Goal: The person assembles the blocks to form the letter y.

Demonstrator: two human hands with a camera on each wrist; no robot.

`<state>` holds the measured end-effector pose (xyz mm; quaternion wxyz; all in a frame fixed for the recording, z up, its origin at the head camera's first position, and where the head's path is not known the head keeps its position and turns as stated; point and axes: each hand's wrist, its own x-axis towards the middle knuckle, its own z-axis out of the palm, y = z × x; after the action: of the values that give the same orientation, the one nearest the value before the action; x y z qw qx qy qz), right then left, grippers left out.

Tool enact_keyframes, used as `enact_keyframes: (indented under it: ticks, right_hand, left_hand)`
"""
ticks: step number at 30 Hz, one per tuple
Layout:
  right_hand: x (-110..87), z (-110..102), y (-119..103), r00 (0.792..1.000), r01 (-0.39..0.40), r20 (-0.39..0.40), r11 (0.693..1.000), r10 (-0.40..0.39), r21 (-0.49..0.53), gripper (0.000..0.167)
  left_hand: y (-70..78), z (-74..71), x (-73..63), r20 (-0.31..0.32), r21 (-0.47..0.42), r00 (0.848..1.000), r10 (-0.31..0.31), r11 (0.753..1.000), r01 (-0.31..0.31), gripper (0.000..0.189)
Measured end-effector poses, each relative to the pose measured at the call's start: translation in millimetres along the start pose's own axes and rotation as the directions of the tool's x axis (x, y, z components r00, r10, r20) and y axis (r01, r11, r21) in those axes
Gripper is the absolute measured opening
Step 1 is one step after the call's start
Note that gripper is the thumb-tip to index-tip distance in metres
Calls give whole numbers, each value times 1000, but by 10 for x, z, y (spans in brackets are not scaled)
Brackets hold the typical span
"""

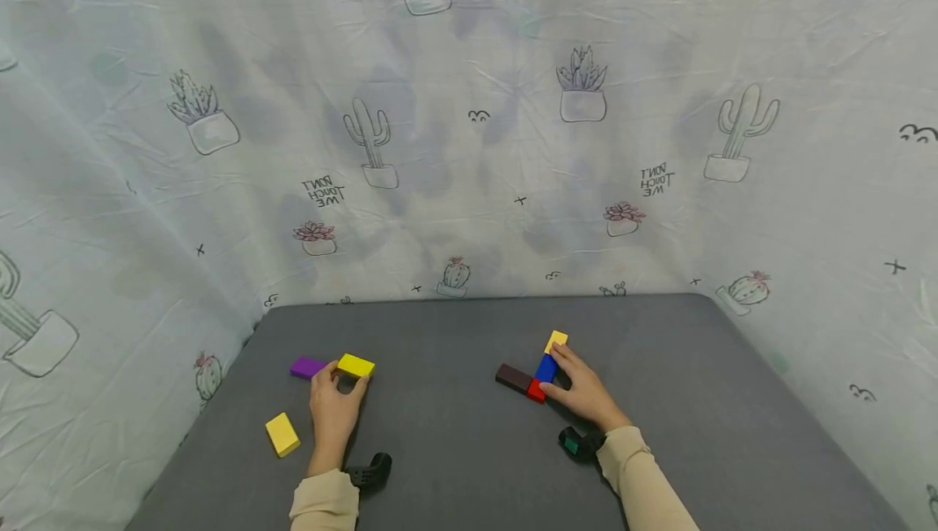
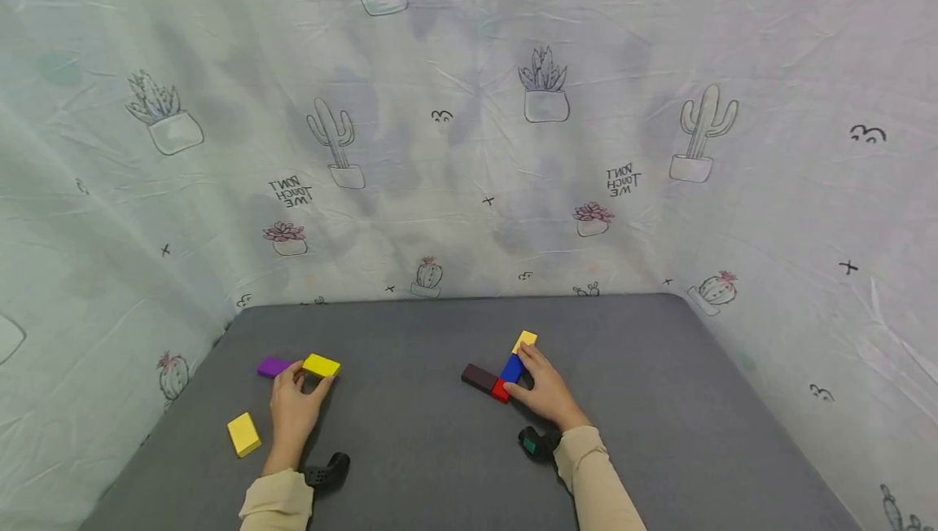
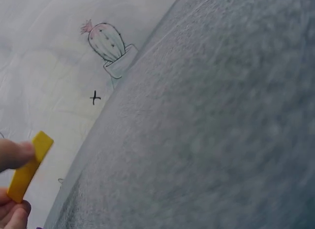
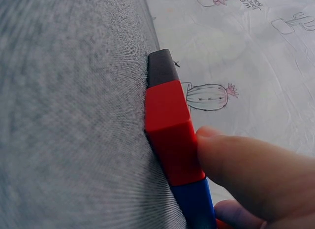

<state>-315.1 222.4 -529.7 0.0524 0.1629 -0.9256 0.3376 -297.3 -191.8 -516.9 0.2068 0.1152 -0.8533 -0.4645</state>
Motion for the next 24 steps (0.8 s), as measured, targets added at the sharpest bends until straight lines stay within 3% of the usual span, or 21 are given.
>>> enact_keyframes:
  ticks: [8, 13, 24]
  right_hand:
    - [1, -7, -1, 1000, 5, -7, 1000, -5, 9, 75]
    - [7, -5, 0, 1000, -1, -1, 1000, 1, 10, 75]
    - [-6, 19, 8, 1000, 17, -9, 1000, -17, -1, 74]
  left_hand:
    - [135, 77, -27, -4, -57, 999, 41, 998, -41, 60]
    - [201, 190, -57, -6, -81, 999, 43, 996, -43, 61]
    - [409, 488, -167, 56, -102, 997, 50, 994, -44, 61]
